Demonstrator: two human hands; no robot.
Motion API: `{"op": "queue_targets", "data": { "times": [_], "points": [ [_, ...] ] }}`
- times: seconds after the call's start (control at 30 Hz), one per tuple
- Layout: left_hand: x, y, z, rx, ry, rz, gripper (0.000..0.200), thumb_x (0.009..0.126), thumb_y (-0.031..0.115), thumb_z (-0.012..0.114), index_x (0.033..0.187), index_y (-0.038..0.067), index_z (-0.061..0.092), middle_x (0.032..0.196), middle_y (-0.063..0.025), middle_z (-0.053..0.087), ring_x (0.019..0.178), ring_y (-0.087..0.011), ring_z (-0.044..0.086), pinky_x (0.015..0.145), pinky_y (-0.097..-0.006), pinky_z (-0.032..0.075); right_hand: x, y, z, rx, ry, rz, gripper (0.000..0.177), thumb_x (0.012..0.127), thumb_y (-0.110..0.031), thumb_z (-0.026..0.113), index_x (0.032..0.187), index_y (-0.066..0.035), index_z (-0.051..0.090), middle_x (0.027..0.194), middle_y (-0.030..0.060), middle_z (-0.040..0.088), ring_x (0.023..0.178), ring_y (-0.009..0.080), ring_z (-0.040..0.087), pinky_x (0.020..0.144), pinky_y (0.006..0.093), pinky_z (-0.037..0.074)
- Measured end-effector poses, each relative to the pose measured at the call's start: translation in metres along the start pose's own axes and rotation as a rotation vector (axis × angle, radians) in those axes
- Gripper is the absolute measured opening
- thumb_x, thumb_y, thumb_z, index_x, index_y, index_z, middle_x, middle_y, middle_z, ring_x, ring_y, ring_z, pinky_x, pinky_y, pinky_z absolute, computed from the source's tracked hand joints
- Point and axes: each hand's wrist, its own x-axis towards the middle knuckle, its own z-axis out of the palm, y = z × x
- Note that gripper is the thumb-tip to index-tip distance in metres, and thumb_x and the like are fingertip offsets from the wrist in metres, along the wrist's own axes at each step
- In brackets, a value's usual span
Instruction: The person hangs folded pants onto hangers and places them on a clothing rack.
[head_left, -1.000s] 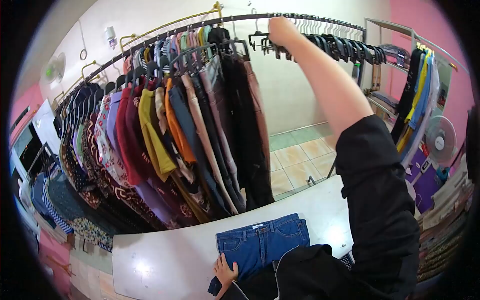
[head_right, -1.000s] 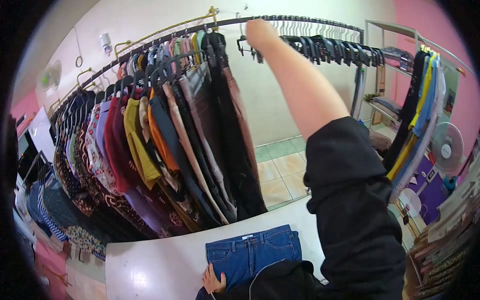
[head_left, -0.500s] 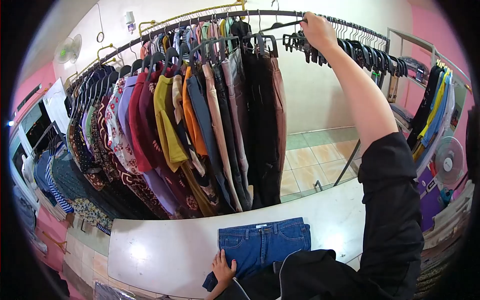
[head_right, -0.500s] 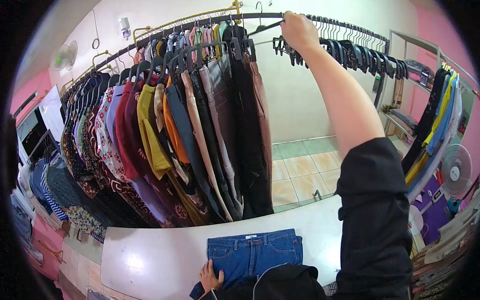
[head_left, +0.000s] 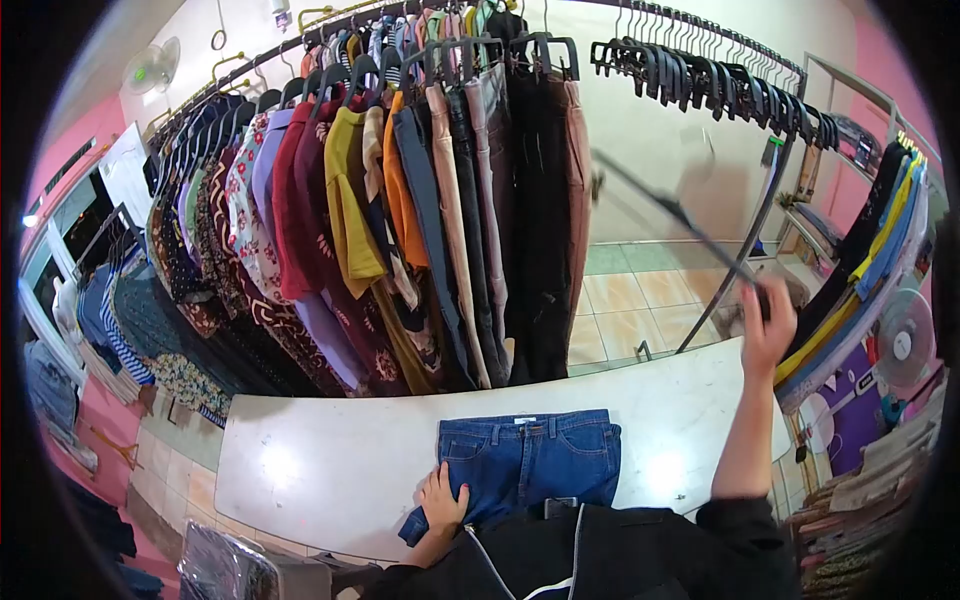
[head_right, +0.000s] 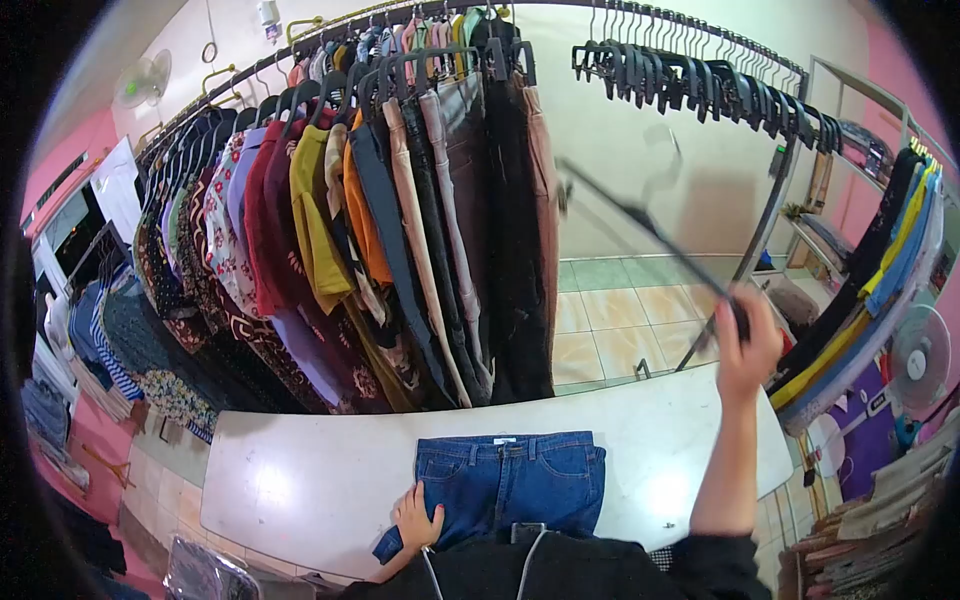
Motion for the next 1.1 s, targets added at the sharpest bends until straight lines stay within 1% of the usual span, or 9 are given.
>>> {"op": "queue_targets", "data": {
  "times": [0.1, 0.2, 0.33, 0.4, 0.6, 0.7, 0.8, 0.9, 1.1],
  "points": [
    [0.001, -0.002, 0.004, -0.031, 0.014, -0.015, 0.071, 0.077, 0.039, 0.060, 0.137, 0.008, 0.039, 0.128, -0.0173, 0.048, 0.119, -0.0335, 0.043, 0.097, -0.0475, 0.032, -0.087, 0.049, -0.050, 0.285, -0.041, 0.621, 0.008, 0.086, -0.010, 0.059, 0.092, -0.004, 0.059, 0.067, -0.0056, 0.047, 0.053, 0.0008, 0.035, 0.047, 0.0180, 0.024],
    [0.012, -0.011, 0.022, -0.108, 0.062, -0.148, 0.067, 0.079, 0.039, 0.061, 0.133, 0.004, 0.042, 0.124, -0.0205, 0.050, 0.116, -0.0367, 0.044, 0.098, -0.0492, 0.033, -0.175, 0.088, -0.078, 0.474, -0.042, 0.991, 0.012, 0.087, -0.011, 0.060, 0.097, -0.005, 0.059, 0.067, -0.0055, 0.049, 0.049, 0.0009, 0.038, 0.043, 0.0172, 0.027],
    [0.043, -0.007, 0.032, -0.088, 0.104, -0.372, 0.051, 0.085, 0.038, 0.057, 0.123, 0.004, 0.051, 0.120, -0.0193, 0.052, 0.113, -0.0388, 0.046, 0.097, -0.0461, 0.035, -0.253, 0.102, -0.093, 0.585, -0.162, 1.212, 0.014, 0.089, -0.012, 0.059, 0.100, -0.004, 0.059, 0.065, -0.0060, 0.049, 0.046, 0.0006, 0.039, 0.041, 0.0164, 0.028],
    [0.067, 0.008, 0.021, -0.232, 0.182, -0.255, 0.047, 0.087, 0.036, 0.056, 0.122, 0.005, 0.053, 0.120, -0.0177, 0.053, 0.114, -0.0372, 0.046, 0.099, -0.0435, 0.034, -0.275, 0.102, -0.080, 0.548, -0.186, 1.259, 0.013, 0.089, -0.013, 0.059, 0.099, -0.004, 0.059, 0.062, -0.0064, 0.046, 0.046, 0.0007, 0.037, 0.041, 0.0172, 0.027],
    [0.115, 0.030, -0.010, -0.797, -0.279, -0.183, 0.044, 0.089, 0.033, 0.057, 0.120, 0.002, 0.056, 0.113, -0.0186, 0.059, 0.107, -0.0306, 0.056, 0.096, -0.0357, 0.040, -0.302, 0.108, -0.033, 0.514, -0.698, 1.339, 0.013, 0.087, -0.015, 0.062, 0.095, -0.006, 0.064, 0.063, -0.0057, 0.050, 0.051, 0.0022, 0.042, 0.044, 0.0179, 0.030],
    [0.110, 0.024, 0.005, -0.729, -0.526, -0.157, 0.049, 0.086, 0.034, 0.062, 0.122, 0.002, 0.056, 0.114, -0.0174, 0.060, 0.105, -0.0276, 0.058, 0.093, -0.0347, 0.044, -0.340, 0.127, 0.000, 0.409, -0.899, 1.090, 0.018, 0.081, -0.015, 0.066, 0.097, -0.006, 0.065, 0.071, 0.0001, 0.057, 0.065, 0.0131, 0.055, 0.059, 0.0272, 0.046],
    [0.085, 0.018, 0.020, -0.478, -0.542, -0.082, 0.055, 0.075, 0.029, 0.074, 0.120, 0.002, 0.057, 0.110, -0.0148, 0.061, 0.098, -0.0235, 0.059, 0.086, -0.0339, 0.047, -0.338, 0.126, 0.013, -0.230, -1.049, 0.709, 0.022, 0.075, -0.012, 0.068, 0.096, -0.005, 0.065, 0.080, 0.0089, 0.060, 0.078, 0.0256, 0.060, 0.071, 0.0365, 0.049],
    [0.077, 0.024, 0.012, -0.432, -0.519, -0.001, 0.053, 0.072, 0.025, 0.074, 0.117, 0.000, 0.058, 0.104, -0.0159, 0.062, 0.090, -0.0260, 0.063, 0.082, -0.0345, 0.050, -0.318, 0.106, 0.043, -0.361, -0.857, 0.395, 0.023, 0.072, -0.011, 0.068, 0.095, -0.007, 0.066, 0.087, 0.0147, 0.060, 0.088, 0.0321, 0.059, 0.077, 0.0411, 0.048],
    [0.101, 0.007, 0.016, -0.159, -0.110, -0.044, 0.051, 0.074, 0.019, 0.069, 0.120, 0.002, 0.054, 0.120, -0.0172, 0.053, 0.115, -0.0332, 0.047, 0.100, -0.0406, 0.037, -0.330, 0.038, 0.136, 0.229, -1.248, 0.165, 0.035, 0.073, -0.020, 0.070, 0.103, -0.004, 0.062, 0.102, 0.0156, 0.060, 0.099, 0.0352, 0.056, 0.087, 0.0407, 0.046]
  ]
}}
